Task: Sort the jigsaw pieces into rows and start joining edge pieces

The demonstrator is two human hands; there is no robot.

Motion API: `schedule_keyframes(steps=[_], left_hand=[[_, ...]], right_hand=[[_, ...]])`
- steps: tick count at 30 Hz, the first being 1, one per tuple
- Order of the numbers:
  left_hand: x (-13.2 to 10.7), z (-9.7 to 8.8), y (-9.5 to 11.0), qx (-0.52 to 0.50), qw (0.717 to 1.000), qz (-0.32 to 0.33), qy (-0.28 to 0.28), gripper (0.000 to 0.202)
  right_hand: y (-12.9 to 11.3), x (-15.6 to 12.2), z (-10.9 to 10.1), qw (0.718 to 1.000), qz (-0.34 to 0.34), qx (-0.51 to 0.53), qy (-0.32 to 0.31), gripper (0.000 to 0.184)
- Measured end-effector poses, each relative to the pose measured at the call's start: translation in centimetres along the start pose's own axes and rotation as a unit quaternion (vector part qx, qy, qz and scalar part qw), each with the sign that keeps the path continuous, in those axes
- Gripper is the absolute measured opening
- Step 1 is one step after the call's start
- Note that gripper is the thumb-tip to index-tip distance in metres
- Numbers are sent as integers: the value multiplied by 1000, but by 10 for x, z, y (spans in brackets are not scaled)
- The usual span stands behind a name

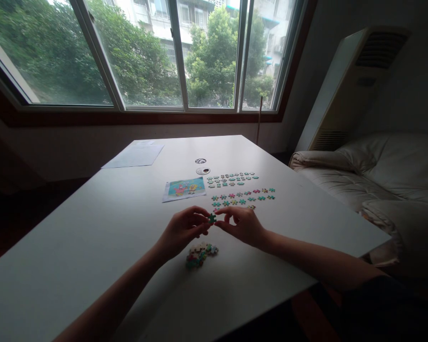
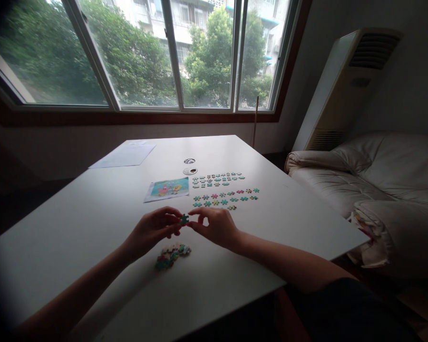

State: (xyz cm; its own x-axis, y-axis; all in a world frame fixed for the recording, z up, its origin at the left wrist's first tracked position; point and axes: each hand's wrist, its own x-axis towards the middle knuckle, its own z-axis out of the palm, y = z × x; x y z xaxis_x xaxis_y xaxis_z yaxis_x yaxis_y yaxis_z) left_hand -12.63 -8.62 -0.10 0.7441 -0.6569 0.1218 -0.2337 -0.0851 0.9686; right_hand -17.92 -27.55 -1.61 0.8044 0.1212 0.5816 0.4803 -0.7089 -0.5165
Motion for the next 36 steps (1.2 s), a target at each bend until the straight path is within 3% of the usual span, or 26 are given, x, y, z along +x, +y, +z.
schedule_keyframes(steps=[8,12,15,19,22,32,36], left_hand=[[0,-1,0,49,998,21,19,32],[-1,-8,-1,153,987,35,16,24],[-3,-17,-2,277,959,53,-15,16],[-6,-31,-3,445,890,86,-47,16],[-7,-40,-3,500,861,78,-53,17],[-7,-45,-1,490,865,57,-90,20],[-7,-43,1,450,883,45,-126,20]], right_hand=[[0,2,-4,1000,-18,-6,12,22],[4,6,-13,998,-21,-17,50,22],[11,9,-20,997,-18,-19,78,22],[19,10,-25,996,-12,-30,89,24],[22,11,-28,996,-13,-32,86,25],[22,14,-33,996,-24,-69,57,23],[45,28,-47,994,10,-113,-2,24]])
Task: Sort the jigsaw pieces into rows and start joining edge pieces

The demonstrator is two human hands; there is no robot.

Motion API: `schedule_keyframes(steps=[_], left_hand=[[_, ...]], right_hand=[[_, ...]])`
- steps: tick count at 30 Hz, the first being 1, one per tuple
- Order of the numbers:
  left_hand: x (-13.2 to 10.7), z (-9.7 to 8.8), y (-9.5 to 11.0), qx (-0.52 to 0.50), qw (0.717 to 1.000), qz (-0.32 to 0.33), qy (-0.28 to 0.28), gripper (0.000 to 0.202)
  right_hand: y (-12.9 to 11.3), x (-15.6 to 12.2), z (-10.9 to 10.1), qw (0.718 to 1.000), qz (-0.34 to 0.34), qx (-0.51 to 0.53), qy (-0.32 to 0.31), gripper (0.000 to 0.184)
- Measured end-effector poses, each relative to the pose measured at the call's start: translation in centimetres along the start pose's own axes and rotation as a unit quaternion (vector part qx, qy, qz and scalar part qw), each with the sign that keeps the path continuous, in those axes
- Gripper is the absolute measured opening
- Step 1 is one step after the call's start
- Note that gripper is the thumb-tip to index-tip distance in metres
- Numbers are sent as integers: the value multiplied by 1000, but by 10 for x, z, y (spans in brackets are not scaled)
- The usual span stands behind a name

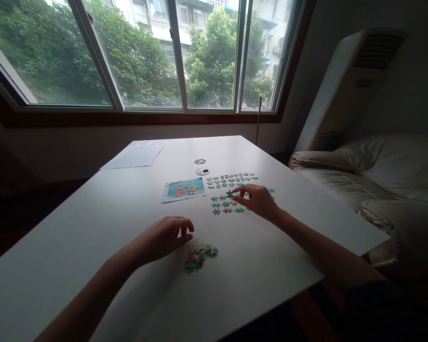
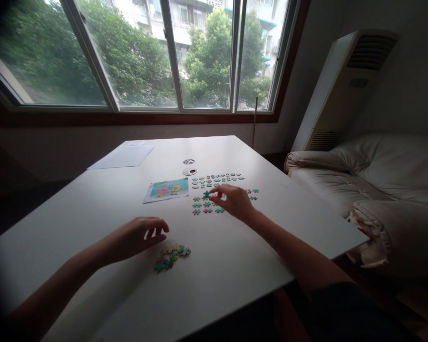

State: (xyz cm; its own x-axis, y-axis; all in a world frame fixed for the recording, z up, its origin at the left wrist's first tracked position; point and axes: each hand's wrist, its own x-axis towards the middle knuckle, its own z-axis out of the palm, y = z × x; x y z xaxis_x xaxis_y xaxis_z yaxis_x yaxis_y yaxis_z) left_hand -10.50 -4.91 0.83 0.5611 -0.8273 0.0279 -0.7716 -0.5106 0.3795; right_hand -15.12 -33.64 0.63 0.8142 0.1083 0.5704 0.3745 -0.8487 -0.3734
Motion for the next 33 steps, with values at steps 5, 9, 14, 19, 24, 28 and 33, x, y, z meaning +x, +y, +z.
schedule_keyframes(steps=[5,9,14,19,24,28,33], left_hand=[[-1,-2,4,-46,999,4,-30,23],[-1,-2,4,-53,998,3,-46,21],[2,0,2,-50,997,4,-53,19],[3,1,3,-41,998,2,-53,18],[0,-2,4,-59,996,9,-65,17],[-1,-2,5,-73,995,12,-70,18],[0,-1,4,-68,994,4,-82,17]], right_hand=[[64,25,-10,990,131,-14,-58,28],[105,35,-9,969,228,-28,-88,29],[124,35,2,961,251,-27,-113,28],[129,34,8,958,257,-23,-128,27],[130,34,8,956,262,-24,-131,29],[129,35,8,956,262,-27,-130,28],[127,36,8,955,267,-38,-127,26]])
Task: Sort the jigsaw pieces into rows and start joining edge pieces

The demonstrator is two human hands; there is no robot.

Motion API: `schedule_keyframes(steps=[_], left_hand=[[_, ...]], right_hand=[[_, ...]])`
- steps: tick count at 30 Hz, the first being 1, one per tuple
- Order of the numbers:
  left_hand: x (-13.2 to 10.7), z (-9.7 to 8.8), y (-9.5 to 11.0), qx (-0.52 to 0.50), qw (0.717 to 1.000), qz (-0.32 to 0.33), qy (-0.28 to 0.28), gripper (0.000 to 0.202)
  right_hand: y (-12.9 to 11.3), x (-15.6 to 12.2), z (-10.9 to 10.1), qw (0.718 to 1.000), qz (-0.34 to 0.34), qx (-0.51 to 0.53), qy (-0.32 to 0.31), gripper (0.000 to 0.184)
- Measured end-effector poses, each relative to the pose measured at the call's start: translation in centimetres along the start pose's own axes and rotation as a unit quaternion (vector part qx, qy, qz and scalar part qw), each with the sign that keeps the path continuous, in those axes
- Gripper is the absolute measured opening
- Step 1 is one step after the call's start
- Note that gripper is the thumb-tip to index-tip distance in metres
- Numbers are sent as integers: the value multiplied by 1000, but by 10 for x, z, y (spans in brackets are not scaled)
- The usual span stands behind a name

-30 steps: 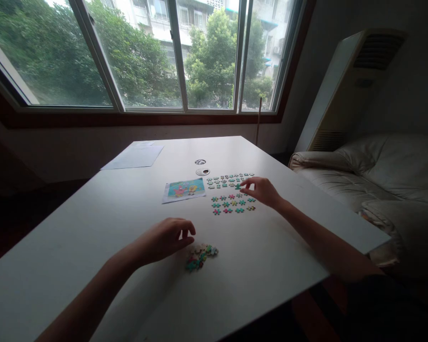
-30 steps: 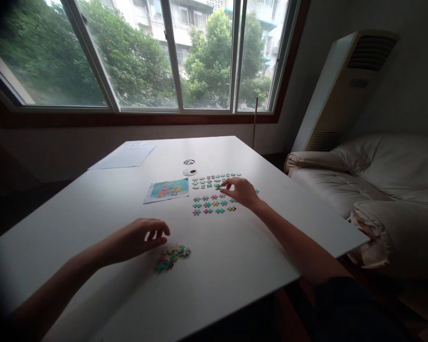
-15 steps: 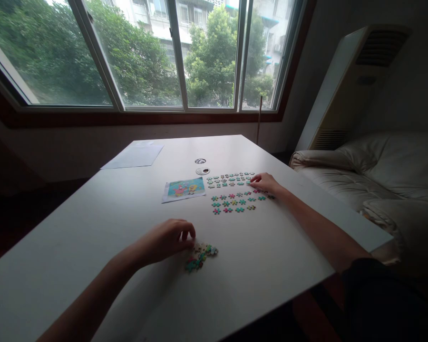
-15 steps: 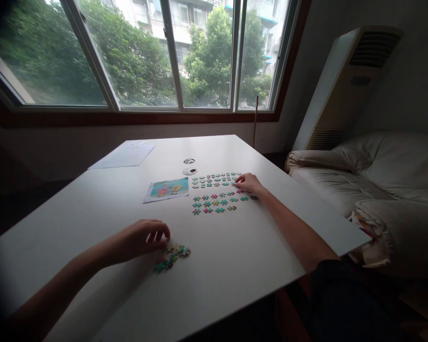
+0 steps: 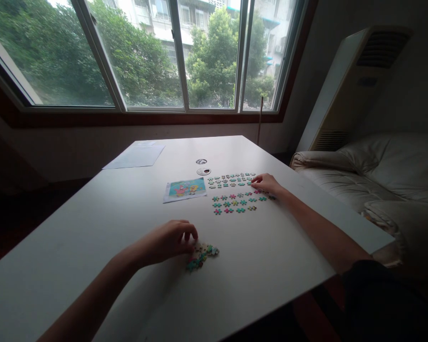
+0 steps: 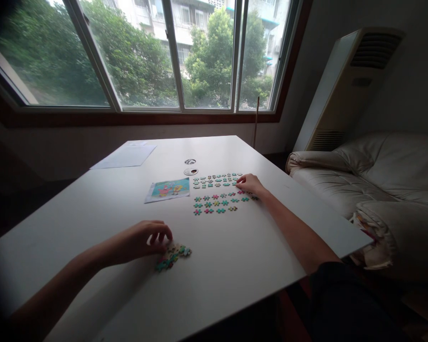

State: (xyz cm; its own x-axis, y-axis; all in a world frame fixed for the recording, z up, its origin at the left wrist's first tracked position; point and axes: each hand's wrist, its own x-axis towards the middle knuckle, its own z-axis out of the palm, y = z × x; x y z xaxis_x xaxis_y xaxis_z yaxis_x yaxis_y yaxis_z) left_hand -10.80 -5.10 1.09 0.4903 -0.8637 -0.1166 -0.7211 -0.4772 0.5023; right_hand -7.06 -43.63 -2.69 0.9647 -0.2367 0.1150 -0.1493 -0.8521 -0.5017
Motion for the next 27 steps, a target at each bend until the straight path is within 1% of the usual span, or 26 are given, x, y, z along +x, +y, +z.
schedule_keyframes(steps=[4,8,12,15,17,19,22,25,27], left_hand=[[0,0,-1,3,1000,-2,3,16],[-1,0,-2,-1,1000,-1,3,16],[-1,1,-2,-7,1000,3,-2,15],[0,2,-4,-7,1000,5,-1,14],[0,3,-5,-6,1000,6,6,14],[0,3,-6,-10,1000,12,16,14],[0,3,-4,-34,998,30,33,14],[1,2,2,-76,994,37,75,16],[3,2,6,-98,988,30,115,17]], right_hand=[[0,-2,0,1000,4,-7,12,25],[-5,-6,-6,999,-2,-14,49,24],[-22,-18,-11,996,-25,-14,90,26],[-41,-33,-8,992,-83,-1,93,25],[-54,-45,-3,987,-130,13,89,23],[-67,-59,4,983,-163,31,76,21],[-85,-80,15,975,-205,76,28,19],[-103,-99,24,961,-245,127,-31,17],[-113,-111,29,952,-258,156,-49,17]])
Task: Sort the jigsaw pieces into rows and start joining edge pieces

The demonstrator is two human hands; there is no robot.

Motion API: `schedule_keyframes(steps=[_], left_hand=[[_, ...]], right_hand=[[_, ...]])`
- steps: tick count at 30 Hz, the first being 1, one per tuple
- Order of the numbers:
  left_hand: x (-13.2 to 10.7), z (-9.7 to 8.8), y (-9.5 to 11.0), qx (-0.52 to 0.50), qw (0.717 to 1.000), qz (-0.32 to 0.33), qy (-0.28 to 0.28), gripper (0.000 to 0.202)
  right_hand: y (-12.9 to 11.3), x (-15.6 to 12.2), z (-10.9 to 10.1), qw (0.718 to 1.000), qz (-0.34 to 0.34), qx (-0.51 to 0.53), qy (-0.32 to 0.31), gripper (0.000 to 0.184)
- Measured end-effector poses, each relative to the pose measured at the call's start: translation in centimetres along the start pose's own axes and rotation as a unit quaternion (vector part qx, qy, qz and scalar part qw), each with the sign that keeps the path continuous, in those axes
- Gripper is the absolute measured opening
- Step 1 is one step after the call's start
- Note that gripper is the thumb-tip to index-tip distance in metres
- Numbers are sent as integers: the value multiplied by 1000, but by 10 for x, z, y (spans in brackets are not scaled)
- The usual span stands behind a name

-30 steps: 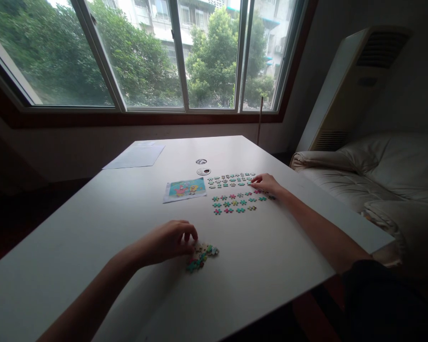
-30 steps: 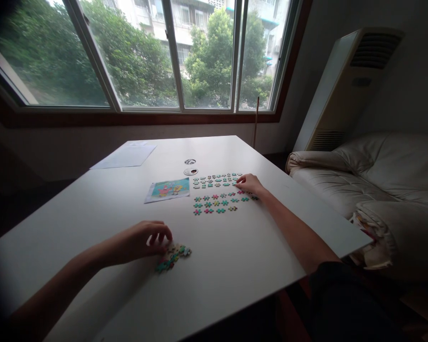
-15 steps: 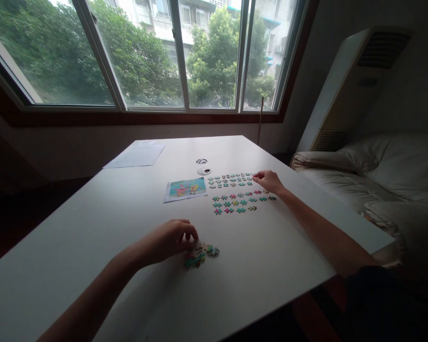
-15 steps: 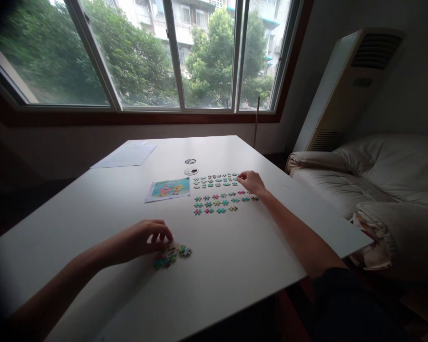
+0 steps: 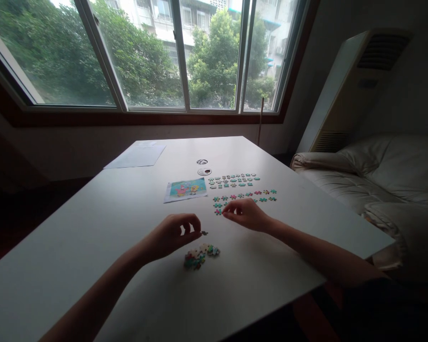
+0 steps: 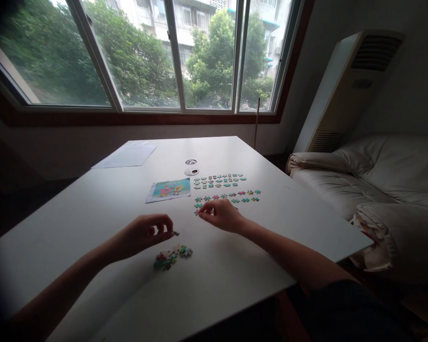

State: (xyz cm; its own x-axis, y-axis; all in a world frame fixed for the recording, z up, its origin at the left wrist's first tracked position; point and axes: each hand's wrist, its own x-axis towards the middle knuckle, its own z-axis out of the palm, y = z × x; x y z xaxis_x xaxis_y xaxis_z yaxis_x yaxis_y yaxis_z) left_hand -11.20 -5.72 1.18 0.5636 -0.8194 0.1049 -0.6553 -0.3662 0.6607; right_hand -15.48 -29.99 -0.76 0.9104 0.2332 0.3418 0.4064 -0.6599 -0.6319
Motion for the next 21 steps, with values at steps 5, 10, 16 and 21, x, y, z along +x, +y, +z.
schedule_keyframes(steps=[5,10,16,21], left_hand=[[5,9,4,-4,998,-5,67,16],[7,17,5,22,996,12,87,9],[5,22,8,126,985,45,110,6],[3,22,14,212,969,75,100,11]], right_hand=[[-20,-8,15,999,-26,37,0,17],[-24,-11,18,999,-22,44,5,18],[-25,-10,19,998,2,66,-11,18],[-22,-8,17,995,19,88,-31,20]])
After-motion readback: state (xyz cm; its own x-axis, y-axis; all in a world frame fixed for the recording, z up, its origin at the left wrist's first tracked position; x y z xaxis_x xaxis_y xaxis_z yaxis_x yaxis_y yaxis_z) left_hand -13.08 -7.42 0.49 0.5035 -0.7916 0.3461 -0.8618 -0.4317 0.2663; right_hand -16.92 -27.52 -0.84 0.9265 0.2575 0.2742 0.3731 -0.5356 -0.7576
